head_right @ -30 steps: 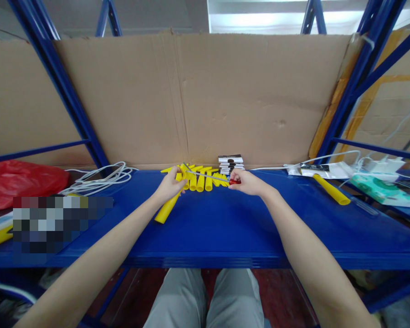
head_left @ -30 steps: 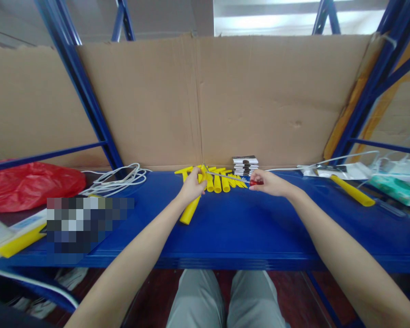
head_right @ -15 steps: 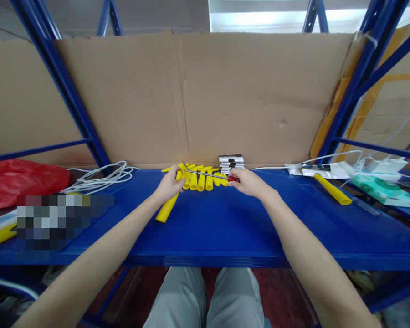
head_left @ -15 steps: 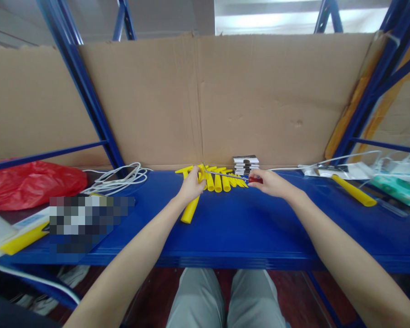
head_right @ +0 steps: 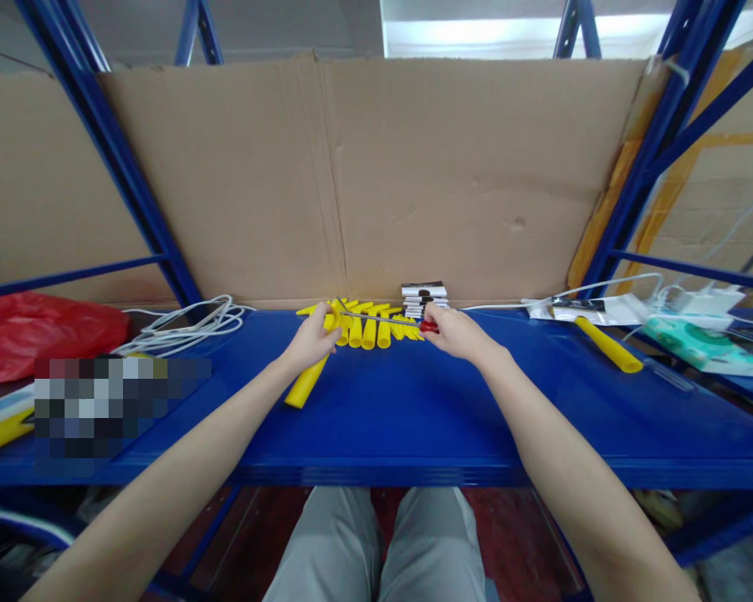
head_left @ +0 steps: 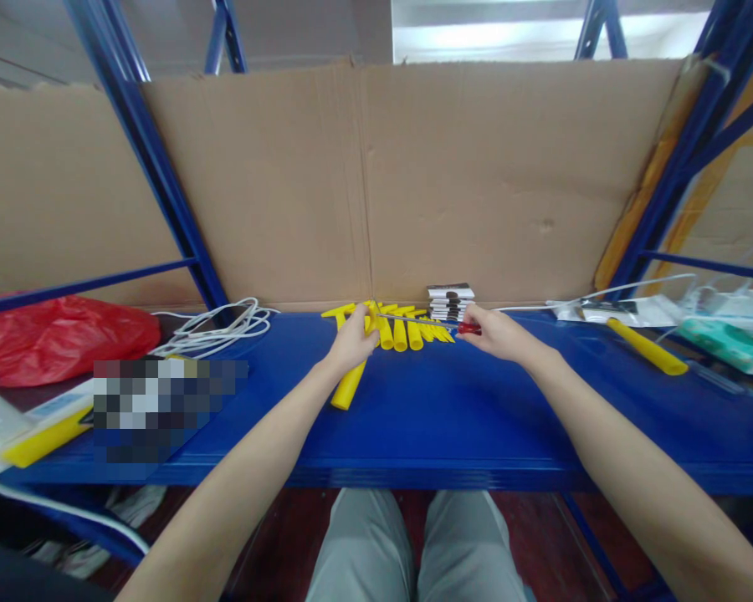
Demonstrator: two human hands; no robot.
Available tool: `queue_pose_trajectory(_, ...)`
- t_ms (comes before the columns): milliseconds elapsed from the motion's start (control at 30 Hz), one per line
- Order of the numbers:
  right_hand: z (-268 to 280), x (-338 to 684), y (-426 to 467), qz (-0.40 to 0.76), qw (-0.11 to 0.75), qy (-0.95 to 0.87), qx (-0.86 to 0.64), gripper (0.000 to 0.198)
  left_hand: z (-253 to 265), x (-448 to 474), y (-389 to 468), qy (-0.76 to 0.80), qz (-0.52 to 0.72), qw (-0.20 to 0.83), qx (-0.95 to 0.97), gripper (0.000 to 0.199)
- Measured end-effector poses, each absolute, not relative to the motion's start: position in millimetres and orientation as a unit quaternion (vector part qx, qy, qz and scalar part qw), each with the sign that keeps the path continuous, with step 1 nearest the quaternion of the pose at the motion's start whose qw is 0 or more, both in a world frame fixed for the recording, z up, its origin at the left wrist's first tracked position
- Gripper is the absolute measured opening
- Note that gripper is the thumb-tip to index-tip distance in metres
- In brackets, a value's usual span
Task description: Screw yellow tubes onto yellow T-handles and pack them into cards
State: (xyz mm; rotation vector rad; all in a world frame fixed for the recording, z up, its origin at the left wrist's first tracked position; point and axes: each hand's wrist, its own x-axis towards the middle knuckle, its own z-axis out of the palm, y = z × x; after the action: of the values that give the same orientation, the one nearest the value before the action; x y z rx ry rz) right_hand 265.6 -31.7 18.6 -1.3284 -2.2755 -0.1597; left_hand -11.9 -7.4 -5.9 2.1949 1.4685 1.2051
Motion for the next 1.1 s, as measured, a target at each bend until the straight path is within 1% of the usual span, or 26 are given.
queue_pose_trajectory(267, 22, 264, -36, -0.085, 0.222, -0.825, -0.513, 0.011, -6, -11, -7, 0.507, 0.411, 0.107, 0.750, 0.022)
queue_pose_trajectory(400, 22, 260, -38, -0.133, 0.200, -0.801, -0.549, 0.007, -7, -11, -7, 0.517, 0.402, 0.111, 0.748, 0.022)
queue_pose_trajectory(533, 21, 256, -41, -0.174, 0.177, -0.780, -0.574, 0.014, -6, -10, -8, 0.522, 0.397, 0.112, 0.747, 0.022)
queue_pose_trajectory(633, 21, 254, -42, -0.162, 0.175, -0.787, -0.569, 0.019, -6, -11, -7, 0.524, 0.397, 0.109, 0.746, 0.022)
queue_pose_trajectory(833, 22, 256, -38, -0.111, 0.155, -0.821, -0.537, 0.022, -5, -10, -7, 0.527, 0.399, 0.108, 0.743, 0.022)
queue_pose_trajectory(1000, 20, 255, -36, -0.119, 0.180, -0.805, -0.552, 0.012, -4, -9, -9, 0.523, 0.400, 0.108, 0.745, 0.022)
queue_pose_trajectory(1100, 18, 253, -38, -0.092, 0.179, -0.802, -0.563, 0.016, -4, -9, -9, 0.531, 0.396, 0.110, 0.741, 0.022)
